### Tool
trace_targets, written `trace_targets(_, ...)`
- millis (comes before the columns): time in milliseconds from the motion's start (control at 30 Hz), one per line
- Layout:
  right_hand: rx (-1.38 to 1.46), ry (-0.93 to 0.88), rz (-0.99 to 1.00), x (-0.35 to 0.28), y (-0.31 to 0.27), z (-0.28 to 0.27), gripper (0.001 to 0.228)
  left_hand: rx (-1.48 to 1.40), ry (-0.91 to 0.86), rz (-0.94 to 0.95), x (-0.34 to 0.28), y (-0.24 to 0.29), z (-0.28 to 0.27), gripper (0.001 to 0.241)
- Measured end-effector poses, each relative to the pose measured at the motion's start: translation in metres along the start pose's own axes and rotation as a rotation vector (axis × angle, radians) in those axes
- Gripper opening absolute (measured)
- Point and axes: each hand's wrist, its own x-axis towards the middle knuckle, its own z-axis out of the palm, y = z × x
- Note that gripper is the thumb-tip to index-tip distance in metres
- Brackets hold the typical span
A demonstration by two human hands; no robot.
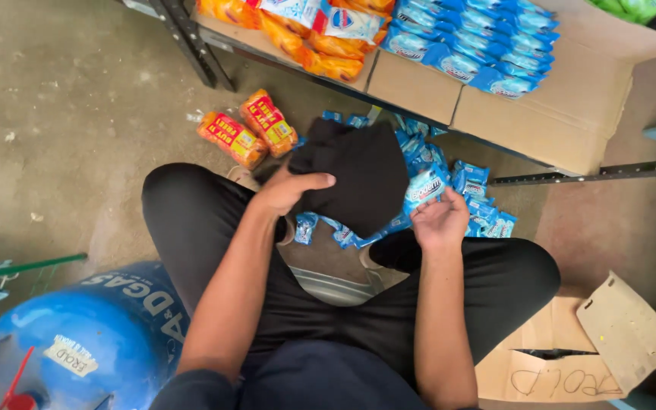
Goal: Packing small blue detergent packets into a black cloth bag while sitting in a storage area.
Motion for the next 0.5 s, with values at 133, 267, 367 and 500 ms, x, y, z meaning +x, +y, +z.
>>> trace_targets(133, 0.174, -0.080, 0.044, -0.011, 0.004, -0.001, 0.028, 0.162, -0.001, 0.271, -0.019, 0.037, 0.007, 0.036)
trace_targets(267, 0.190, -0.127, 0.075, -0.024, 0.023, 0.013, 0.027, 0.690, 0.226, 0.053, -0.028, 0.008, 0.050, 0.060)
trace_targets(367, 0.147, -0.167, 0.139, -0.028, 0.038, 0.018, 0.033, 0.868, -0.149, 0.446, -0.042, -0.013, 0.085, 0.088)
trace_targets(500, 0.063, -0.151, 0.140, -0.034, 0.064, 0.010, 0.050, 1.250, -0.272, 0.608, -0.027, -0.052, 0.089, 0.076)
